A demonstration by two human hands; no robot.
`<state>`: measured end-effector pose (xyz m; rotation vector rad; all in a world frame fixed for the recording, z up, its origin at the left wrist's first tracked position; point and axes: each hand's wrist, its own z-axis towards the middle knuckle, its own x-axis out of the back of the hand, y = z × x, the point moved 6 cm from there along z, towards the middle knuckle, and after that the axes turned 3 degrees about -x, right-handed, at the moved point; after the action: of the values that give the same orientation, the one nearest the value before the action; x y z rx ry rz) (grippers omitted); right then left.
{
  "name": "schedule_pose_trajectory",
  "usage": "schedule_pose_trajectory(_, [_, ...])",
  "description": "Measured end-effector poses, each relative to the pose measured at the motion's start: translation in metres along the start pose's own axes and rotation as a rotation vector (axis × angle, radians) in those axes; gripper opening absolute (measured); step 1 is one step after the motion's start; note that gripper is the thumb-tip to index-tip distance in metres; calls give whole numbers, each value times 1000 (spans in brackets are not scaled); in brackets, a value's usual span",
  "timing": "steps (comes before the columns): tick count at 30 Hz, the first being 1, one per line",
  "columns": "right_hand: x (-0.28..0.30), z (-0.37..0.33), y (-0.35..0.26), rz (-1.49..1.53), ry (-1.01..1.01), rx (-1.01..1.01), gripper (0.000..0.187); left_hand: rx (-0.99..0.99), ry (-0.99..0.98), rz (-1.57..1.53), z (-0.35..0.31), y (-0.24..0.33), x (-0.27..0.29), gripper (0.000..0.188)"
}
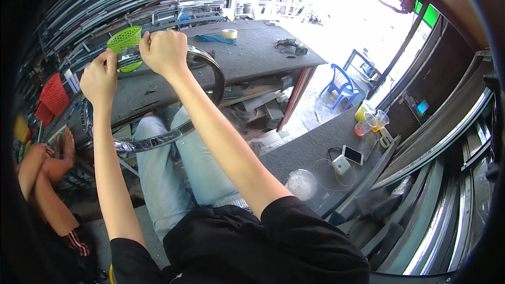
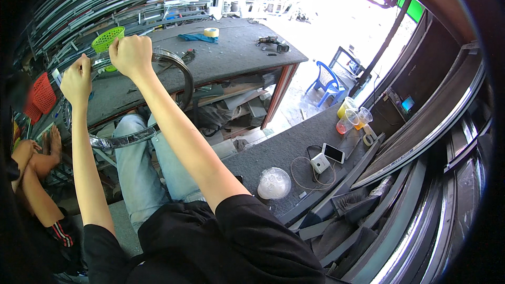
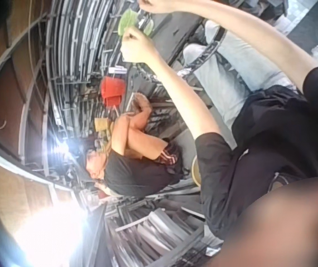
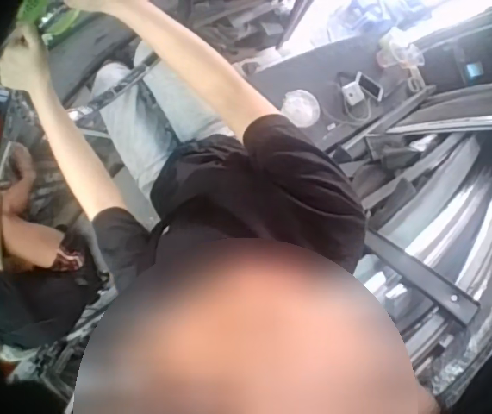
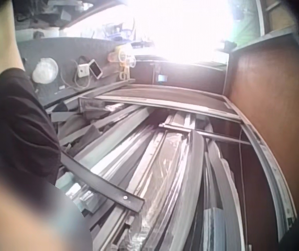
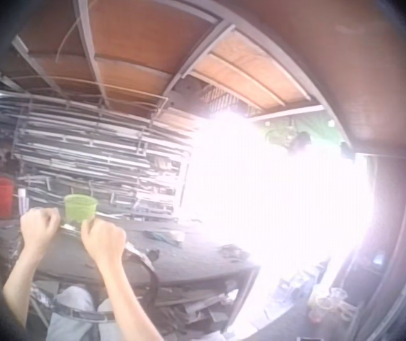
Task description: The person wraps a circular metal frame with clear plastic film, smoothing and adjusting the wrap by hand while seated. The person rotates the frame and repositions the film to cover the surface evenly.
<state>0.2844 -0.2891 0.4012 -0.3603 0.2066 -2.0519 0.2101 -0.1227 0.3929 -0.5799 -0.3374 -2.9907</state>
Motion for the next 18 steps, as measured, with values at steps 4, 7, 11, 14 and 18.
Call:
schedule_pose_trajectory(4, [-2,0,1,8,-33,-17,39,-10,6,-10,-1,-2,-1,47])
schedule_pose_trajectory(7, [-3,0,1,-1,-53,-26,38,-7,-20,-10,0,-2,-2,43])
schedule_pose_trajectory(11, [-2,0,-1,-2,2,4,41,-6,-9,-21,0,-1,0,42])
schedule_pose_trajectory(14, [-2,-1,0,14,25,21,41,-10,-3,-12,-1,-1,0,42])
schedule_pose_trajectory(18, [-1,-2,2,20,29,24,40,-7,-4,-13,-2,-1,-1,42])
